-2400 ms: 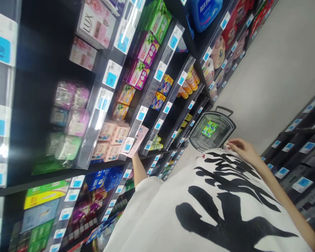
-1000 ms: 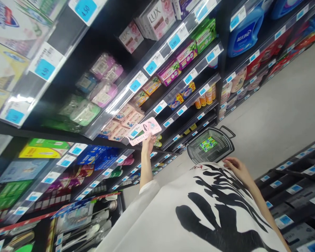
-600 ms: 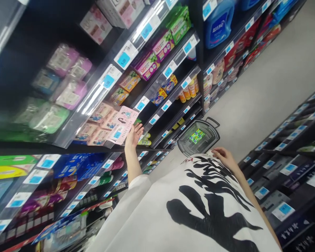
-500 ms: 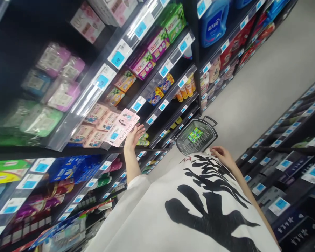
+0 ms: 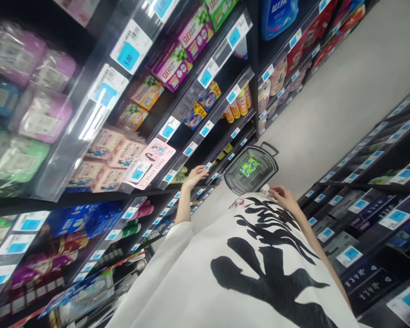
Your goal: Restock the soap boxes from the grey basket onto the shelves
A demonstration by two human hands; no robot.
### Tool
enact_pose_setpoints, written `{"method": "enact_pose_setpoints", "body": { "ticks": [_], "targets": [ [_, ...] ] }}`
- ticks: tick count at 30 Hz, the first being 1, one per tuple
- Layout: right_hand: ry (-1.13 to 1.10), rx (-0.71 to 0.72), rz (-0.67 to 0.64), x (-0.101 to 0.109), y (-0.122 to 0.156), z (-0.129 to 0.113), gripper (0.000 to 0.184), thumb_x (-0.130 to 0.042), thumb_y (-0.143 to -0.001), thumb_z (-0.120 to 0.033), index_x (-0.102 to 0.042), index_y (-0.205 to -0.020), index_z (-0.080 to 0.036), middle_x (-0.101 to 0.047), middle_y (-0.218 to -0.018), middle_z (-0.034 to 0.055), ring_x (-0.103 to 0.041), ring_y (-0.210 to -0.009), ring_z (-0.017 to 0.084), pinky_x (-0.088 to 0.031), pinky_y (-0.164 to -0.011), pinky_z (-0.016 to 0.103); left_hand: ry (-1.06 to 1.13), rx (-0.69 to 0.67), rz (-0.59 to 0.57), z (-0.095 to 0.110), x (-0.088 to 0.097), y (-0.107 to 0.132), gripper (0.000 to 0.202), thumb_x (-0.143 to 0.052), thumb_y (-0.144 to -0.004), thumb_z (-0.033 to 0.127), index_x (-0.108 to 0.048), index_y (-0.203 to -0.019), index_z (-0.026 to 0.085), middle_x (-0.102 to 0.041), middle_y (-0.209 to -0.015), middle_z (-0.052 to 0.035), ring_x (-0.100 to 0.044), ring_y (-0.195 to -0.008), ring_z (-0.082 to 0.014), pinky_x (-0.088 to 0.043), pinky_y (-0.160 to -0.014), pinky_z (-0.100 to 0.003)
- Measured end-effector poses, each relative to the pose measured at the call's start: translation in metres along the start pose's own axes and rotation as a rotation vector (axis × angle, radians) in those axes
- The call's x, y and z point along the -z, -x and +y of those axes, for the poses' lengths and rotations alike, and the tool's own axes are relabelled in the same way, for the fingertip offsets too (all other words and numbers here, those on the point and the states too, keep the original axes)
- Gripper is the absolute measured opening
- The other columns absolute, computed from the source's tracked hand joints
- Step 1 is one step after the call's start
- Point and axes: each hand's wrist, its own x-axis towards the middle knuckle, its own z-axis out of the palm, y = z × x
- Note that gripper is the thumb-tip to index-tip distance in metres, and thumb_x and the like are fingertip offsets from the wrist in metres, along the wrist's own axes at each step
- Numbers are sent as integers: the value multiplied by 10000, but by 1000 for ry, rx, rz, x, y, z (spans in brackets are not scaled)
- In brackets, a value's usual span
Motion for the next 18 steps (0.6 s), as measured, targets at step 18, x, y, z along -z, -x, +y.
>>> {"method": "enact_pose_setpoints", "body": {
  "ticks": [18],
  "targets": [
    [158,-205,-189,-32,-47,50,292,-604,-816,-491,-666,-944,-236,-782,-989,98,-743,-887,303,-584,-882,464,-693,307,-459,-107,-257,20,413,-485,-1009,284,-666,-1356,153,-661,-1362,-211,-540,-1340,-336,-413,-1139,-489]
  ]
}}
